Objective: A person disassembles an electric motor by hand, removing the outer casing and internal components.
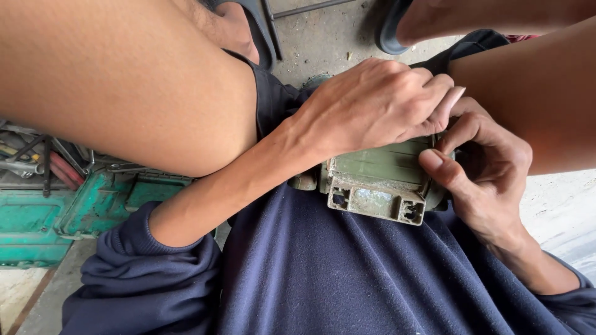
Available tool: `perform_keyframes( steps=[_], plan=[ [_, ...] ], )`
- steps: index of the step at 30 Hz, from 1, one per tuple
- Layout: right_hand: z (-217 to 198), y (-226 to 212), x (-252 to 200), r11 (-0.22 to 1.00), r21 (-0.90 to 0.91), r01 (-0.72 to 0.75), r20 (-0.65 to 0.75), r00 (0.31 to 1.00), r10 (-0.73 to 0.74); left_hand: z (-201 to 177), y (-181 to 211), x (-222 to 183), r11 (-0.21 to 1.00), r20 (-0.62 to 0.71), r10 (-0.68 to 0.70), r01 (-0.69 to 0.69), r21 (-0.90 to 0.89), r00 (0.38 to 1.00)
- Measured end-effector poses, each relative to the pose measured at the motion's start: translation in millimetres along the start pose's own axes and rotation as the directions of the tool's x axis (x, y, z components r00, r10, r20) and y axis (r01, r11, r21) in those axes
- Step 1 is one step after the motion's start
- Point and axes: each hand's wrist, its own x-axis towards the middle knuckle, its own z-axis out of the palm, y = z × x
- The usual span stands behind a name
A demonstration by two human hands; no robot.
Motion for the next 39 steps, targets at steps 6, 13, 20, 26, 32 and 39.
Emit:
perform_keyframes(
  steps=[6,13,20,26,32,39],
  plan=[
    [-5.8,-4.5,-1.8,0.997,0.029,-0.077,0.04,0.996,0.076,0.8,4.9,-1.9,0.999,-0.012,-0.012,0.011,-0.038,1.0],
    [-10.9,-3.3,-3.6,0.994,0.08,-0.069,0.105,0.993,0.06,-3.3,8.9,0.8,1.0,0.088,0.001,0.0,-0.008,0.996],
    [-14.5,1.7,3.3,0.995,0.081,-0.049,0.145,0.989,0.037,-8.3,9.9,2.6,0.999,0.087,-0.019,0.017,0.027,0.996],
    [-12.1,-11.3,14.8,0.978,0.199,0.07,0.137,0.986,-0.098,-48.3,14.9,-8.2,0.999,-0.047,-0.035,0.037,0.038,0.998],
    [-13.2,5.8,15.4,0.998,-0.055,-0.043,0.334,0.941,0.059,-73.7,33.6,-31.0,0.999,-0.04,-0.009,0.007,-0.045,0.999],
    [-8.8,10.6,18.5,0.989,-0.14,0.051,0.388,0.922,0.007,-77.3,37.4,-44.1,0.998,-0.04,-0.047,0.045,-0.049,0.998]
  ],
)
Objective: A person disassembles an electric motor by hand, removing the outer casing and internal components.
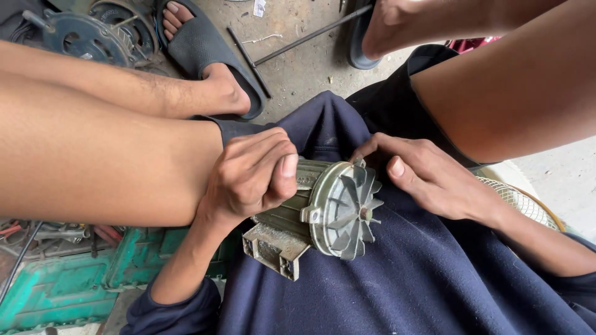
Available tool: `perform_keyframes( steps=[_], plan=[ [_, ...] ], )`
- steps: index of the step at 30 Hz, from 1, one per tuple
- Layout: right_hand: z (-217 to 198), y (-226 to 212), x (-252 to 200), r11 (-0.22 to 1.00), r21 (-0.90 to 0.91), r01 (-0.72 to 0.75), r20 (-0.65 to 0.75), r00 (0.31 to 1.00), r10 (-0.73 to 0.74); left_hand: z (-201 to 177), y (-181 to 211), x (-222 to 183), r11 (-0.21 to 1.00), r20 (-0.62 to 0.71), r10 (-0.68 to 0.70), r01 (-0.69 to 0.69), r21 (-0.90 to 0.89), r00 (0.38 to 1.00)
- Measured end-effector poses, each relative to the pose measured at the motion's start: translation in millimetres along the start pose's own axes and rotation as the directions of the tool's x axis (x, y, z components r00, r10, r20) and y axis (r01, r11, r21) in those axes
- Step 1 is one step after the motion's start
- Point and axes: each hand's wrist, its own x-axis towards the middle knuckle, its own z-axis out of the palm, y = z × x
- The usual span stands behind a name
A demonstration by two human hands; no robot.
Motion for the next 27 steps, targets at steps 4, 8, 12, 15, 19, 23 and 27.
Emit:
perform_keyframes(
  steps=[4,8,12,15,19,23,27],
  plan=[
    [0.0,-5.5,2.5,0.998,-0.068,-0.004,-0.027,1.0,0.002,-0.3,1.1,-2.0,0.999,-0.029,0.0,-0.001,-0.036,1.0],
    [-2.4,-0.4,9.3,0.966,-0.169,0.194,0.047,0.981,-0.189,-0.2,2.1,-1.5,0.999,-0.015,-0.013,0.013,-0.035,1.0],
    [-4.1,1.0,19.8,0.957,-0.203,0.206,0.136,0.974,-0.181,-1.4,6.3,10.2,1.0,-0.001,0.02,-0.02,-0.018,1.0],
    [-7.3,-3.2,20.7,0.973,-0.145,0.181,0.19,0.97,-0.152,-0.6,7.6,12.3,0.998,-0.005,0.06,-0.06,-0.033,0.998],
    [-7.6,3.6,14.0,0.961,-0.168,0.221,0.137,0.97,-0.199,-0.8,11.8,15.0,0.999,-0.02,0.038,-0.038,0.011,0.999],
    [-4.6,10.1,9.5,0.946,-0.182,0.267,0.093,0.963,-0.254,-2.3,21.1,12.8,0.975,-0.011,0.012,-0.009,0.221,1.0],
    [-0.3,-2.3,3.7,0.929,-0.175,0.325,0.117,0.944,-0.308,-5.8,45.3,14.1,0.952,-0.043,-0.027,0.039,0.305,0.999]
  ],
)
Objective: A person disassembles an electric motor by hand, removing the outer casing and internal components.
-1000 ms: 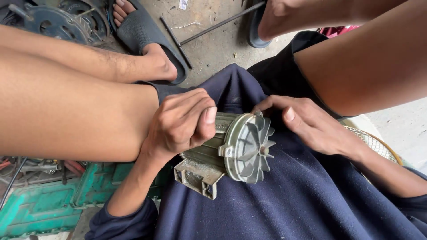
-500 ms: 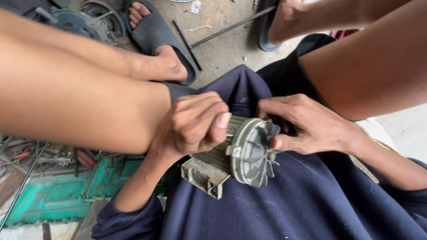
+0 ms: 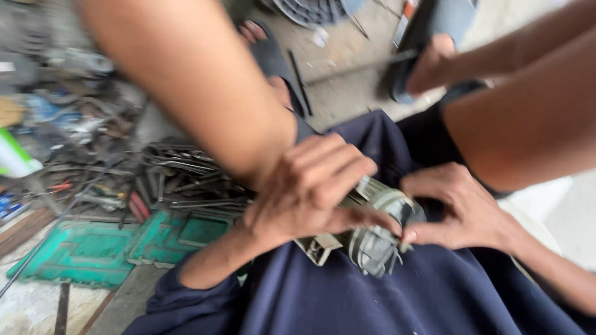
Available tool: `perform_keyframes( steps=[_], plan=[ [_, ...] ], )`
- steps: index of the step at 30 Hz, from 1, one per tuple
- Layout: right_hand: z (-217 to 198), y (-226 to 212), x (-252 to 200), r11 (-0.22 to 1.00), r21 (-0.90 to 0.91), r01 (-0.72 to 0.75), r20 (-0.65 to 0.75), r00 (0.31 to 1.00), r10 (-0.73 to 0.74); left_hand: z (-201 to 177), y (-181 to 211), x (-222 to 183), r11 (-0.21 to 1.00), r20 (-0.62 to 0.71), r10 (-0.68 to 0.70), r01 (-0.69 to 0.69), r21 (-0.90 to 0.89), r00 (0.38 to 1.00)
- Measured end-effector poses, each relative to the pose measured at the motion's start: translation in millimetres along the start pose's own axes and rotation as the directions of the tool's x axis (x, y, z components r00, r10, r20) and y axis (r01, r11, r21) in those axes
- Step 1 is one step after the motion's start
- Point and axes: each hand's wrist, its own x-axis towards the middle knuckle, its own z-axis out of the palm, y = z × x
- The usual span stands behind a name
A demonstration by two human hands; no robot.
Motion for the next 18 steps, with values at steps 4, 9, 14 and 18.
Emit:
perform_keyframes(
  steps=[4,9,14,18],
  plan=[
    [2.7,14.5,3.1,0.998,-0.062,-0.019,-0.069,0.997,0.015,-16.4,21.7,1.5,0.997,-0.111,-0.077,0.075,-0.022,0.991],
    [7.0,18.4,-1.3,0.999,-0.033,-0.022,-0.106,0.994,0.018,-24.5,42.4,-8.1,0.984,-0.149,-0.146,0.159,0.08,0.978],
    [10.0,0.7,8.4,0.994,0.104,0.016,-0.139,0.99,-0.001,-21.6,50.0,-17.3,0.937,0.072,-0.342,0.346,-0.045,0.937],
    [17.6,-1.2,15.1,0.989,0.142,0.027,-0.214,0.977,0.004,-18.8,44.7,-14.3,0.914,0.031,-0.394,0.396,-0.092,0.918]
  ],
)
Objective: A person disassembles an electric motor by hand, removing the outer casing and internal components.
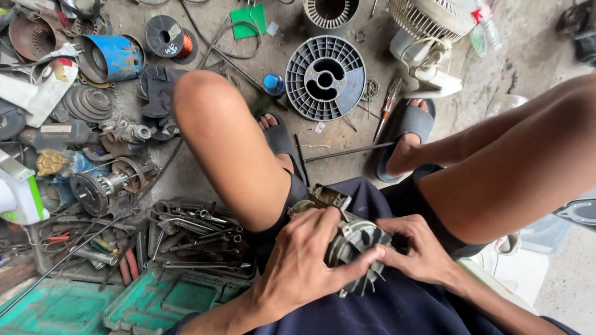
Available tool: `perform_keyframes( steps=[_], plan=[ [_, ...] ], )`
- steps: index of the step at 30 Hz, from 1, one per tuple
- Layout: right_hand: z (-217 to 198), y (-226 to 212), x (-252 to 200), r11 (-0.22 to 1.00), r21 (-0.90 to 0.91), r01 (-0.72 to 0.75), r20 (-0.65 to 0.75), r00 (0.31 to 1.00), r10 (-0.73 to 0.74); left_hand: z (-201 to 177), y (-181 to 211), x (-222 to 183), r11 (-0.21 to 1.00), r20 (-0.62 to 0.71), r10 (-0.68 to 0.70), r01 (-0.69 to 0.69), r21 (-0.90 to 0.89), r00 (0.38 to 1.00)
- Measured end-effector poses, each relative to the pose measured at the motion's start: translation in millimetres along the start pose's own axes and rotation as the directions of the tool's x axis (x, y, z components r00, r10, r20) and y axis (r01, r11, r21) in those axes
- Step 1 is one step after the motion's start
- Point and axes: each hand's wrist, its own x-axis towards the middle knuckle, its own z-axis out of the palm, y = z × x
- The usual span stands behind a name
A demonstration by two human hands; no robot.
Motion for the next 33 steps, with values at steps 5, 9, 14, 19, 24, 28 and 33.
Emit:
perform_keyframes(
  steps=[5,9,14,19,24,28,33],
  plan=[
    [4.0,-24.1,22.8,0.986,-0.109,-0.125,-0.123,0.986,0.111,0.5,-1.0,6.8,0.984,-0.282,0.171,-0.178,0.002,0.944],
    [7.5,-43.7,42.2,0.97,-0.099,-0.221,-0.101,0.972,0.212,-8.3,-17.6,12.4,0.978,-0.36,-0.198,0.157,-0.14,0.912],
    [14.7,-48.9,51.5,0.941,-0.186,-0.282,-0.052,0.959,0.278,-17.1,-34.6,4.5,0.965,-0.315,-0.259,0.227,-0.135,0.913],
    [16.6,-52.4,52.5,0.932,-0.146,-0.331,-0.081,0.943,0.322,-4.3,-35.8,-5.1,0.98,-0.352,-0.191,0.157,-0.121,0.916],
    [15.8,-61.1,58.9,0.942,-0.128,-0.309,-0.137,0.947,0.292,-11.0,-31.3,2.6,0.981,-0.4,-0.177,0.129,-0.143,0.899],
    [-4.4,-89.3,74.7,0.966,-0.223,-0.132,-0.177,0.98,0.094,-33.6,-15.4,26.9,0.989,-0.475,-0.083,0.012,-0.15,0.876],
    [-42.7,-120.0,123.8,0.97,-0.161,-0.181,-0.242,0.96,0.139,-52.3,-23.5,83.4,0.991,-0.57,0.032,-0.102,-0.091,0.821]
  ],
)
